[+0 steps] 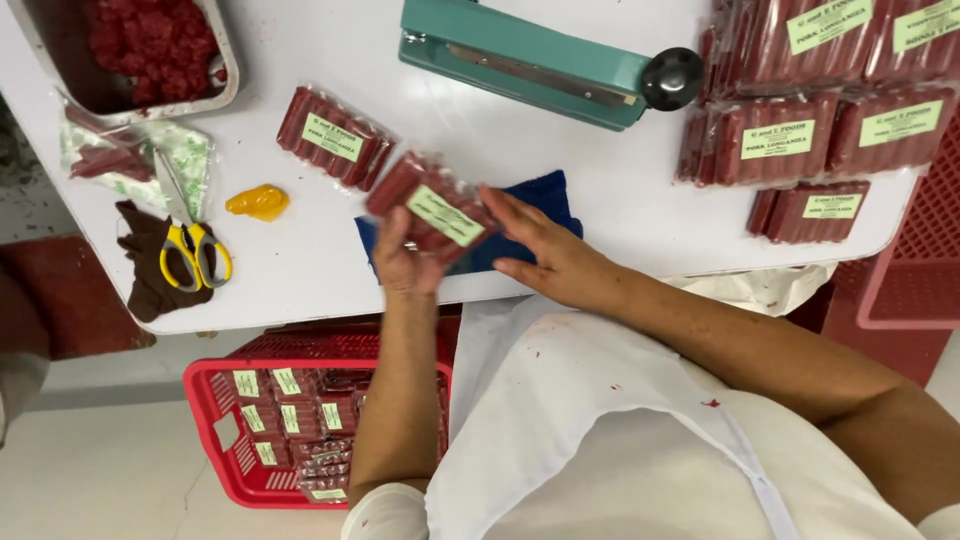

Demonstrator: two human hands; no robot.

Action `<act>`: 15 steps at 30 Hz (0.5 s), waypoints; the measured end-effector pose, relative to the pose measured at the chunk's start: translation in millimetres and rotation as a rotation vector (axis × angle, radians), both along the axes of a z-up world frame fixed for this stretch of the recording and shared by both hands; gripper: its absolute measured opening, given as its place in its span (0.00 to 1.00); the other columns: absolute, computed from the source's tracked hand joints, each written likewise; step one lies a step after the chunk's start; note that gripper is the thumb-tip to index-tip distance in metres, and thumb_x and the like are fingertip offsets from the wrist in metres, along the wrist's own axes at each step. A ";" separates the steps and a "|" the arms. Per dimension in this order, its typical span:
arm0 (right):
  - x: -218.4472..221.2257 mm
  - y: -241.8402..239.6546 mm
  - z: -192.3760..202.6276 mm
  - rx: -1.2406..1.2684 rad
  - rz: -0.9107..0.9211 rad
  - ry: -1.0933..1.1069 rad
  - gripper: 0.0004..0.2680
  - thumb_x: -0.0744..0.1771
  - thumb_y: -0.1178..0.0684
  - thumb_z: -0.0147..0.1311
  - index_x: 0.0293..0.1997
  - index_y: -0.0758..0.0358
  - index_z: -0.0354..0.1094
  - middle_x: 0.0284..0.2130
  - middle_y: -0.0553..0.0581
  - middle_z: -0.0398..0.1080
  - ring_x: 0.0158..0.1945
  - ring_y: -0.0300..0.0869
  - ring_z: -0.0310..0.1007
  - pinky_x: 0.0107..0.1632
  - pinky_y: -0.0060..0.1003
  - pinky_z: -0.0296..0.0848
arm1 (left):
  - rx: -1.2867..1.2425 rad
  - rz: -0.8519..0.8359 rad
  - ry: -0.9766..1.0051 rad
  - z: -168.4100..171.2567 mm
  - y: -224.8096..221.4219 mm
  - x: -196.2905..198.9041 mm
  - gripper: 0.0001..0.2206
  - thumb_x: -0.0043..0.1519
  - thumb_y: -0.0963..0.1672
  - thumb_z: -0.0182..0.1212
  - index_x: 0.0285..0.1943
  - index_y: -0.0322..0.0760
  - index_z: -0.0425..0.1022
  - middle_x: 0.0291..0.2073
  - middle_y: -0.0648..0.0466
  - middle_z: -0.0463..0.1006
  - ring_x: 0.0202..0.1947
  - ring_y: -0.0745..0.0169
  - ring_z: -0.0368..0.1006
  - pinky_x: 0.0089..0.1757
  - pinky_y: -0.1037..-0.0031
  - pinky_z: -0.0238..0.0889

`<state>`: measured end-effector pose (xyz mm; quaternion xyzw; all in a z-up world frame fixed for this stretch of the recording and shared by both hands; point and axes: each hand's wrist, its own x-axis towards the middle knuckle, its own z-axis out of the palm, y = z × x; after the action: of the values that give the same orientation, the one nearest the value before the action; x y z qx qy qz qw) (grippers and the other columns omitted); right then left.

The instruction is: The person repeatedly picks up vacuum-sealed packages of pork longganisa, places them into a heat-sealing machine, and seals the packages. After sealing, the person places the packages into a red basket. The process is repeated for multiple packages throughout the clip.

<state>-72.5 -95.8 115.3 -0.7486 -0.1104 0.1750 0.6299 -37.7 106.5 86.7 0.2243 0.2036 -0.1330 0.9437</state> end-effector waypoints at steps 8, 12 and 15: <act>-140.0 -163.2 -42.7 -0.355 -0.479 0.446 0.12 0.67 0.63 0.55 0.54 0.57 0.75 0.49 0.58 0.75 0.50 0.49 0.78 0.52 0.41 0.76 | 1.131 0.523 0.090 -118.4 102.8 75.4 0.38 0.57 0.38 0.84 0.71 0.40 0.58 0.50 0.38 0.78 0.45 0.47 0.79 0.47 0.59 0.80; -181.5 -266.9 -59.5 -0.820 -0.714 0.166 0.13 0.66 0.66 0.60 0.56 0.67 0.73 0.46 0.67 0.72 0.44 0.60 0.76 0.44 0.44 0.78 | 1.987 0.379 0.062 -233.2 189.4 67.0 0.42 0.55 0.47 0.91 0.70 0.52 0.59 0.35 0.48 0.81 0.38 0.52 0.85 0.45 0.63 0.80; -175.0 -325.7 -74.0 -1.061 -0.820 0.005 0.21 0.67 0.66 0.63 0.67 0.75 0.61 0.54 0.76 0.63 0.56 0.66 0.66 0.48 0.50 0.79 | 2.127 0.318 -0.040 -228.4 190.7 51.5 0.33 0.70 0.50 0.80 0.73 0.41 0.57 0.60 0.35 0.73 0.61 0.32 0.72 0.61 0.49 0.64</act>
<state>-247.5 -421.4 41.3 -0.9377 0.2855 -0.0460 0.1924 13.9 297.2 -141.7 0.9033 0.2264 0.2405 0.2738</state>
